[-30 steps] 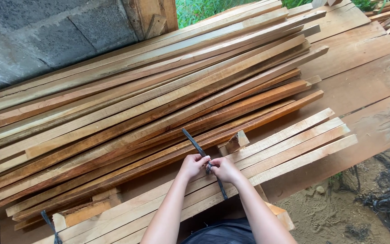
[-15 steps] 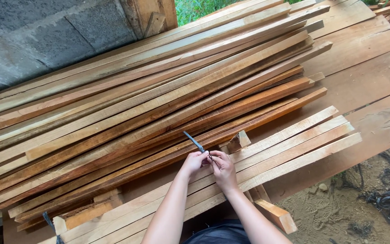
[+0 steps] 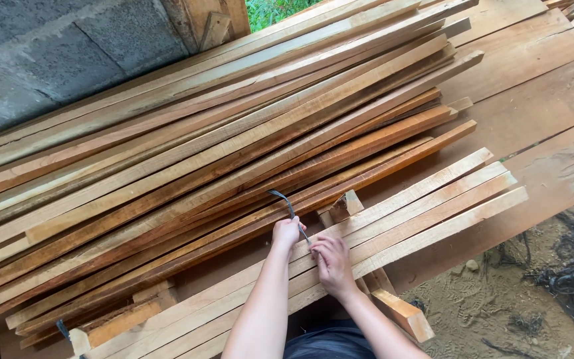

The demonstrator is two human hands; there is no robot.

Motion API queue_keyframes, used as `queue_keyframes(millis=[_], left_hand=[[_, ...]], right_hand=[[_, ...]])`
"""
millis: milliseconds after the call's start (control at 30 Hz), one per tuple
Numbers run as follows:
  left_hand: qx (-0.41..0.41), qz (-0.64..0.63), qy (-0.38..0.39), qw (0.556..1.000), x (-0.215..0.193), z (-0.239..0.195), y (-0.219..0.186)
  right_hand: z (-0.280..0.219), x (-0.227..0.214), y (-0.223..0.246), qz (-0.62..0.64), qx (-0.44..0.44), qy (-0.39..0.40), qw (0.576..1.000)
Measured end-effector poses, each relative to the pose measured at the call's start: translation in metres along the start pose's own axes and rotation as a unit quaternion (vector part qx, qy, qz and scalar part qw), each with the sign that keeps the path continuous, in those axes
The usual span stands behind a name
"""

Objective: The person gathers several thin wooden planks into a bundle and secures them with a black strap. They repeat this process, tying multiple bundles and stacking them on a wooden rack.

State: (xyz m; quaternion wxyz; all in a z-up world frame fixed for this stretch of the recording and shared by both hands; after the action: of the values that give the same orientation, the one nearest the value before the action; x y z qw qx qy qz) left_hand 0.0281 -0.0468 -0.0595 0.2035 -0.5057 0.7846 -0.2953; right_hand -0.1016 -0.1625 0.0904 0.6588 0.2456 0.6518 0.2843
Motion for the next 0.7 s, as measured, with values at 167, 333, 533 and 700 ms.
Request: queue_keyframes(millis=[167, 333, 533, 700], left_hand=[[0.005, -0.031, -0.011, 0.999, -0.001, 0.005, 0.010], [-0.022, -0.041, -0.015, 0.999, -0.003, 0.011, 0.011], [0.001, -0.020, 0.077, 0.997, -0.001, 0.007, 0.003], [-0.058, -0.204, 0.165, 0.963, 0.008, 0.028, 0.009]], right_hand=[[-0.004, -0.002, 0.008, 0.020, 0.009, 0.019, 1.000], [0.000, -0.006, 0.015, 0.005, -0.037, -0.002, 0.999], [-0.002, -0.005, 0.019, -0.047, -0.044, -0.006, 0.998], [0.012, 0.006, 0.014, 0.049, 0.075, 0.009, 0.996]])
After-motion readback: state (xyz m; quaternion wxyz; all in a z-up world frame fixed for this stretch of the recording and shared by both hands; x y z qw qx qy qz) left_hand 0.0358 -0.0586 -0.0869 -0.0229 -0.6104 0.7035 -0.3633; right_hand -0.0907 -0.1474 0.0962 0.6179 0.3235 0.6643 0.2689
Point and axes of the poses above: each hand's wrist, its own z-axis towards the middle knuckle, its own x-axis out of the palm, y = z × x, the point moved 2 cm from there along z, towards the middle knuckle, and after that the axes turned 14 degrees about y, right-handed, at the moved point
